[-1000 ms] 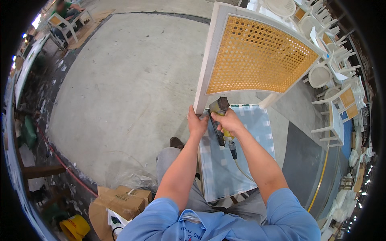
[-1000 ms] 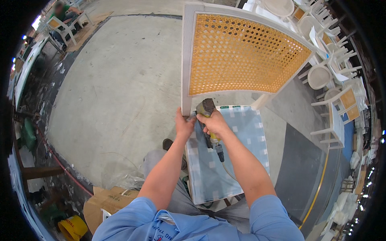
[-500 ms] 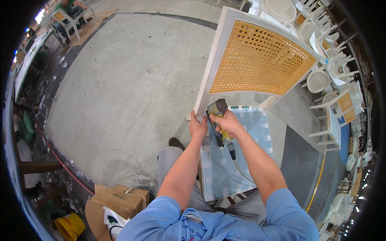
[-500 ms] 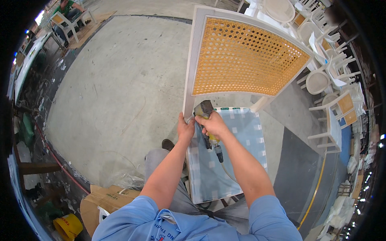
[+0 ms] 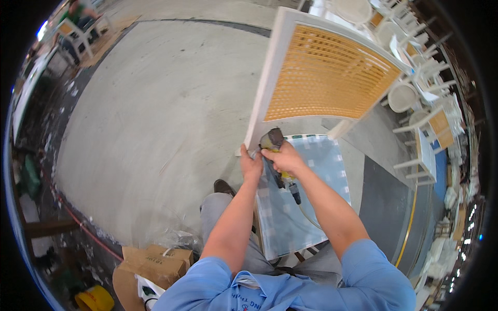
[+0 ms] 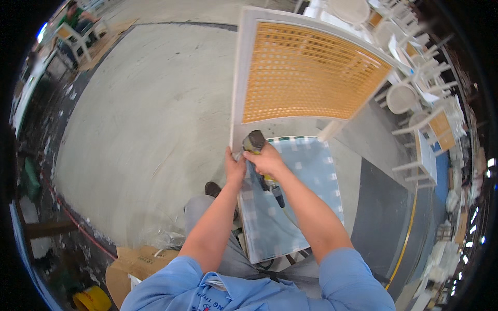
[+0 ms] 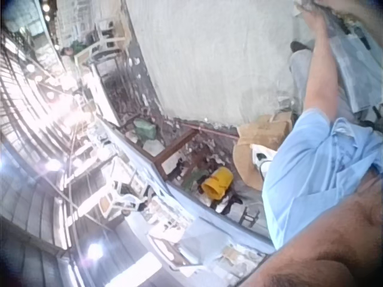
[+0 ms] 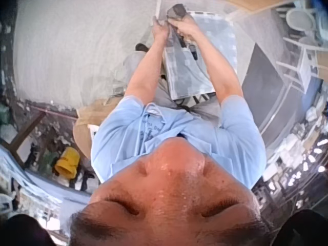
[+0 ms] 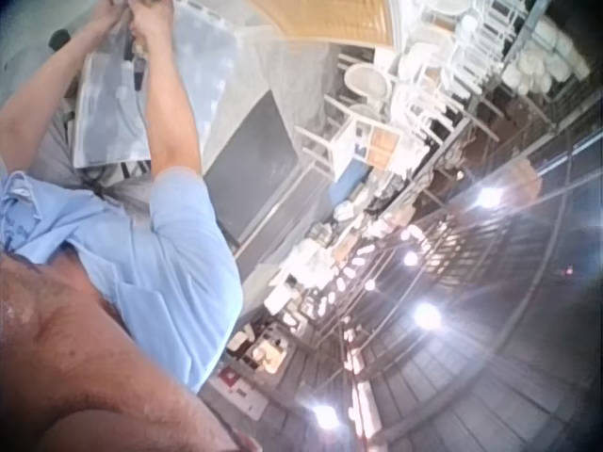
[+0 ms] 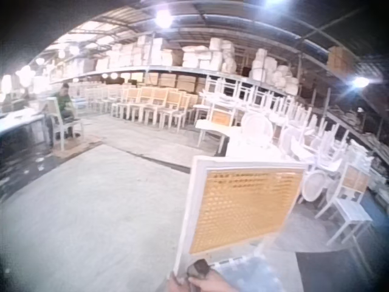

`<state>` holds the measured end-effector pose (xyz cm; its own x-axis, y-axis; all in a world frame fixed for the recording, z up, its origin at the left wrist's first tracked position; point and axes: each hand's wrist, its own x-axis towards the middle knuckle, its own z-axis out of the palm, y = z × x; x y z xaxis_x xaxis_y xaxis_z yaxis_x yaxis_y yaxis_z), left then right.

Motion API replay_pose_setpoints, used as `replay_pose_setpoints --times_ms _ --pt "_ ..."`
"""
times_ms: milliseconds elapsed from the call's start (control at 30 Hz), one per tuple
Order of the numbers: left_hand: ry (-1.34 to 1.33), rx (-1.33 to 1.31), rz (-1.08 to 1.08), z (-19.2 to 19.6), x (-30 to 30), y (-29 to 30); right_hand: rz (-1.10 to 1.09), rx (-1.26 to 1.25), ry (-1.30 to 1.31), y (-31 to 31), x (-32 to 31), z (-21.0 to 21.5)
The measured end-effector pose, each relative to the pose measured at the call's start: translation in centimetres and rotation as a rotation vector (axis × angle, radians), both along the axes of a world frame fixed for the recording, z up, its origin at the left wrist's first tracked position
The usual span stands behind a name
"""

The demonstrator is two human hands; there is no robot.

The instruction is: The person weaves green plastic strips into a chair seat frame, then covers the woven surface with a white fabric sheet. They use a staple gun to secure the fabric around the edges and trim excess material with scissors.

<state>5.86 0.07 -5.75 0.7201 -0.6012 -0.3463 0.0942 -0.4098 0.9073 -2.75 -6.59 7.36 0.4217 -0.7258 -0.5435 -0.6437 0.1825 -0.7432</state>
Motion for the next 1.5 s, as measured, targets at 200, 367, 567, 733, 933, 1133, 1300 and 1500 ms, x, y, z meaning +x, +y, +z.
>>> replay_pose_setpoints --times_ms 200,367,567,733,933,1133,1300,1500 --pt "0.057 -0.179 0.005 -1.0 -0.6 -0.6 -0.046 -0.007 -0.032 -0.2 -2.0 1.9" --pt "-0.107 -0.045 0.078 0.9 0.1 0.6 -0.032 -0.1 0.096 0.5 -8.7 6.8" --pt "-0.447 -0.163 -0.176 5.6 -7.3 1.3 -0.307 -0.182 0.127 0.1 -23.3 10.8" --pt "-0.993 -0.075 -0.499 6.7 -3.0 -6.2 -0.311 -0.145 -0.014 -1.0 -22.4 10.8" --pt "-0.705 0.398 -0.929 5.8 -3.4 -11.0 -0.276 -0.129 -0.001 -1.3 -22.8 10.6" --pt "-0.644 0.419 -0.893 5.5 -5.0 -11.9 -0.395 -0.302 0.038 -1.3 -28.7 14.4" --pt "-0.592 0.508 -0.865 6.2 -4.2 -12.5 -0.624 -0.386 0.12 3.3 -36.1 21.0" --pt "-0.586 0.471 -0.924 6.8 -4.2 -12.9 -0.631 -0.324 -0.036 8.2 -38.6 22.9"
